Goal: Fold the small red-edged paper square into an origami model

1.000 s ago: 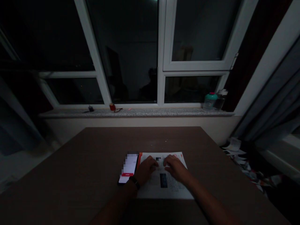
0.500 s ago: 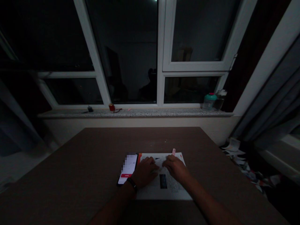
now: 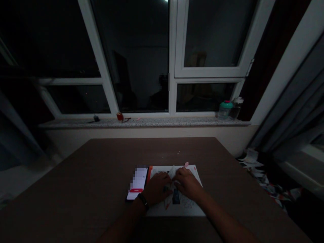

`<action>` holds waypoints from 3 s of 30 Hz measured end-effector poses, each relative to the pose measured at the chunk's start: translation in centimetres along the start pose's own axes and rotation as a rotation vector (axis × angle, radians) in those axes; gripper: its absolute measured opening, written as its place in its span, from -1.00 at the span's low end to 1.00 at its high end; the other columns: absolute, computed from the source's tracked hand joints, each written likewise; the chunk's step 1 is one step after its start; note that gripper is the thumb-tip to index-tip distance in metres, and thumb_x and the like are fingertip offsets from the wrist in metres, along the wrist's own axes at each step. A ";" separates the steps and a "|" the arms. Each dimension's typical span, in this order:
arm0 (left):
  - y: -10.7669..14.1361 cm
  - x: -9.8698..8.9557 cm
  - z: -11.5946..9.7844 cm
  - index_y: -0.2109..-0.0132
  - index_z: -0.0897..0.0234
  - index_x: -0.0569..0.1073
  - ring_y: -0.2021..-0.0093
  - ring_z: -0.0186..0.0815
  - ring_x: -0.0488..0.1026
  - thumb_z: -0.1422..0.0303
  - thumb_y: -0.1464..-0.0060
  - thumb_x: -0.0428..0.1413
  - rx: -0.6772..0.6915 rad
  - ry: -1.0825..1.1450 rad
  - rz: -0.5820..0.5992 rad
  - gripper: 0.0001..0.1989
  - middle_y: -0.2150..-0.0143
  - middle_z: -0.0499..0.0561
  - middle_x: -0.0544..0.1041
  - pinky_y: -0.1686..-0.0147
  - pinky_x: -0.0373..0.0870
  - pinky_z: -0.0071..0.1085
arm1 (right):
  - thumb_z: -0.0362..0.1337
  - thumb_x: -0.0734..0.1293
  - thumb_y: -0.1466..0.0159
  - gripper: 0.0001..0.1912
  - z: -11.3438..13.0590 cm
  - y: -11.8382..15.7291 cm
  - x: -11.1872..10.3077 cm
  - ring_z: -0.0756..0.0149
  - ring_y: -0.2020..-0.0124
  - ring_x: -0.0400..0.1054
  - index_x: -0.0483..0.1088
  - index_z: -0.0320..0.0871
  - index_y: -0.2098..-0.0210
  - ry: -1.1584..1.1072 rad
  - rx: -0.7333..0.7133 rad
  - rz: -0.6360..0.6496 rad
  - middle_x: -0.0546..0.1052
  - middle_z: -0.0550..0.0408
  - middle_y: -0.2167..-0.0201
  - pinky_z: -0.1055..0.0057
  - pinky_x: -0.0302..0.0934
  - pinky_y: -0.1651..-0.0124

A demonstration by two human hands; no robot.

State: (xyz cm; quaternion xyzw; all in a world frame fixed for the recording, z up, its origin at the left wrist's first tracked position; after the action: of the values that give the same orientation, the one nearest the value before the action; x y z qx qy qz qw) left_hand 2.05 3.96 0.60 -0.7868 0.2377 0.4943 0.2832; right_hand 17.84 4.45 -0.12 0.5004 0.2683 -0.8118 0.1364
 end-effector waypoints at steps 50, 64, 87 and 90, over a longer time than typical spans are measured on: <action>0.1 0.5 0.2 0.04 0.19 0.42 0.06 -0.11 0.29 0.04 -0.10 0.22 -0.025 -0.025 -0.083 -0.59 0.05 0.05 0.39 0.08 0.24 -0.22 | -0.18 0.45 -0.13 -0.51 1.2 0.5 -0.8 0.05 -0.18 0.15 0.41 -0.11 -0.04 -0.062 -0.018 0.090 0.41 -0.04 -0.12 0.17 -0.02 -0.24; 0.1 0.6 0.7 -0.02 0.17 0.40 -0.01 -0.12 0.30 0.12 -0.07 0.27 0.005 -0.002 -0.063 -0.57 -0.04 0.02 0.39 -0.01 0.23 -0.20 | -0.16 0.45 -0.11 -0.41 0.5 0.5 -0.3 0.05 -0.20 0.11 0.36 -0.14 -0.11 -0.067 0.043 0.069 0.38 -0.07 -0.15 0.19 -0.04 -0.26; 0.0 -0.7 1.4 0.12 0.21 0.36 0.01 -0.15 0.32 0.42 -0.05 0.22 -0.037 -0.015 -0.039 -0.74 0.02 0.01 0.43 0.01 0.27 -0.23 | -0.39 0.30 -0.27 -0.70 0.7 0.1 -0.1 0.16 -0.04 0.18 0.49 -0.01 0.04 0.029 -0.018 0.002 0.42 0.04 0.06 0.24 0.06 -0.11; 0.0 -0.8 1.4 0.12 0.21 0.36 0.03 -0.15 0.32 0.41 -0.04 0.23 -0.046 -0.012 -0.036 -0.73 0.05 0.00 0.44 0.03 0.27 -0.25 | -0.36 0.30 -0.28 -0.76 0.4 0.0 -0.1 0.16 -0.02 0.19 0.48 -0.05 0.07 0.062 0.024 -0.010 0.42 0.03 0.10 0.25 0.07 -0.09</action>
State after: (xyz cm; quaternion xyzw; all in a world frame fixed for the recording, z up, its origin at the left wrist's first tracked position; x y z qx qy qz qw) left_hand 0.83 4.94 0.86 -0.7941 0.2106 0.4992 0.2754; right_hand 17.56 4.22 0.16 0.5257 0.2653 -0.7996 0.1179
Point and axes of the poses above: each hand's wrist, its own y-axis away from the middle knuckle, its own x-axis out of the palm, z = x × y, the point moved 5 cm from there along -y, towards the middle knuckle
